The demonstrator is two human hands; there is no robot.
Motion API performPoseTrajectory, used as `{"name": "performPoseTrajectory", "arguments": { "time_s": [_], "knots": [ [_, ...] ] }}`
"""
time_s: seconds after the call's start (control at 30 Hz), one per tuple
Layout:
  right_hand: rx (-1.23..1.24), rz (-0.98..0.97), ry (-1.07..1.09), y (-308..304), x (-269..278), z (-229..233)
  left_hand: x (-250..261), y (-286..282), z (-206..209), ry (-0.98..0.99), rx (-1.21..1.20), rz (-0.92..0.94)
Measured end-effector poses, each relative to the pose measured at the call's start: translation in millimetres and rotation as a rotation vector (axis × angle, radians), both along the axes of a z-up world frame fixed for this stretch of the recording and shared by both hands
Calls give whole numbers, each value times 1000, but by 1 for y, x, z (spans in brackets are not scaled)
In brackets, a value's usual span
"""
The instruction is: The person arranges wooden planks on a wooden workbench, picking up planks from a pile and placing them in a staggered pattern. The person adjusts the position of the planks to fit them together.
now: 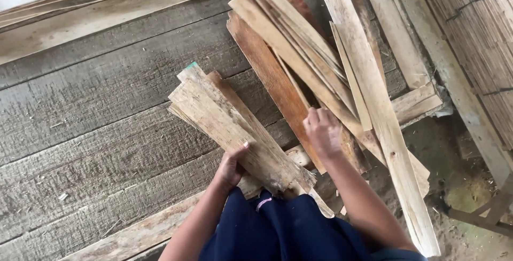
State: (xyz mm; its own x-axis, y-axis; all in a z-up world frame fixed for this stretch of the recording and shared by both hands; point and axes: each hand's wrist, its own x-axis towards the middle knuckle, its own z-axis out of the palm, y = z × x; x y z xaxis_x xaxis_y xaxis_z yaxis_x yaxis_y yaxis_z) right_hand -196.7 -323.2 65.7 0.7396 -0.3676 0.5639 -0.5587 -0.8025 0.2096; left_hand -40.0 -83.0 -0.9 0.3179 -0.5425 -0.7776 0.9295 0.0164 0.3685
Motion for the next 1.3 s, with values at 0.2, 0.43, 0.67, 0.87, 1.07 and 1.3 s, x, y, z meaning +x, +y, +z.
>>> {"name": "performPoseTrajectory", "arguments": {
  "time_s": [0.2, 0.43, 0.67, 0.87, 1.07, 1.3],
  "knots": [
    [360, -64, 122, 22, 10, 14, 7, -1, 15, -9, -37, -3],
    [325, -103, 187, 46, 22, 29, 3, 0, 35, -10, -41, -18],
    [543, -262, 334, 44, 3, 105, 12, -6, 67, 22, -90, -58],
    [862, -47, -24, 104, -19, 107, 15, 5, 101, 97, -227, -72],
    [1150, 97, 29, 125, 2, 107, 14, 10, 55, 66, -238, -86],
    [722, -454, 94, 0, -32, 39, 5, 5, -43, -3, -30, -19]
  ]
}}
